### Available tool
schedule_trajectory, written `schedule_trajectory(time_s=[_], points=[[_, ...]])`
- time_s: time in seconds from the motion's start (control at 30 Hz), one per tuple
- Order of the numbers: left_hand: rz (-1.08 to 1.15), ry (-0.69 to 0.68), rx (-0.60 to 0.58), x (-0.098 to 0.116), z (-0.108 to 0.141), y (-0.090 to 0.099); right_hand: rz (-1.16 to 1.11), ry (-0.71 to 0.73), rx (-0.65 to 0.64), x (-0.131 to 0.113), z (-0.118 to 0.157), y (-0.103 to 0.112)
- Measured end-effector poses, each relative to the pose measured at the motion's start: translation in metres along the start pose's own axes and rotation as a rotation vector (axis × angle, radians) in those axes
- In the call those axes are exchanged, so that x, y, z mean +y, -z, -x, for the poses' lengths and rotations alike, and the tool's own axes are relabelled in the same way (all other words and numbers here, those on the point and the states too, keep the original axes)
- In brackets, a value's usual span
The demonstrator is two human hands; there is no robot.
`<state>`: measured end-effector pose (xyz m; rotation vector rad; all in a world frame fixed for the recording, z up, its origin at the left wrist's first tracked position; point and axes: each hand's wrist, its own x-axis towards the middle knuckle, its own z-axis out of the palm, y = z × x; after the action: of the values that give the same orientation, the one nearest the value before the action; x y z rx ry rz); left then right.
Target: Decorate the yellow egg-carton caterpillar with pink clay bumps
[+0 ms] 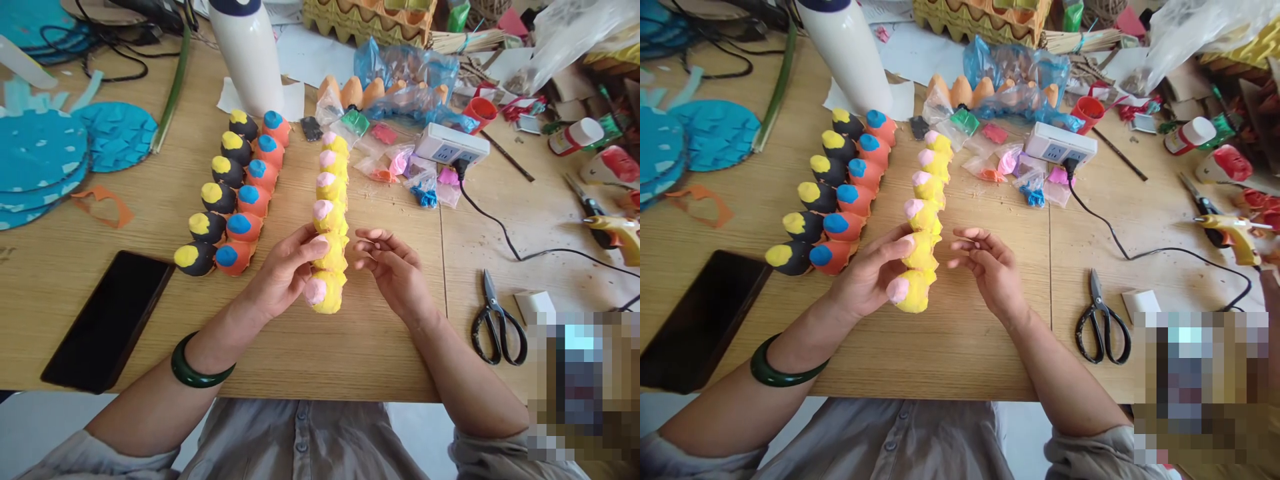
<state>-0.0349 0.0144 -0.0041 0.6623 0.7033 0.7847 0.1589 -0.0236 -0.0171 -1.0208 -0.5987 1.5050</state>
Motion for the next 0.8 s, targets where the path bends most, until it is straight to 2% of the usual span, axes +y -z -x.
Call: schedule_trajectory(time_s=[0.17, 0.4, 0.6, 0.7, 0.8], points=[[-0.035, -0.006, 0.011, 0.002, 0.001, 0.0, 0.019, 0.03, 0.009, 0.0, -0.001, 0.001], [-0.042, 0.014, -0.037, 0.002, 0.001, 0.001, 0.196, 0.112, 0.12, -0.003, 0.003, -0.002], [-0.029, 0.053, -0.022, -0.002, 0.0, 0.003, 0.16, 0.093, 0.019, -0.008, 0.009, -0.01], [-0.033, 0.051, -0.013, -0.004, 0.0, 0.003, 0.205, 0.161, -0.015, -0.006, 0.014, -0.012], [0.016, 0.054, -0.027, -0.006, -0.001, 0.003, 0.347, 0.259, -0.016, -0.005, 0.021, -0.011]])
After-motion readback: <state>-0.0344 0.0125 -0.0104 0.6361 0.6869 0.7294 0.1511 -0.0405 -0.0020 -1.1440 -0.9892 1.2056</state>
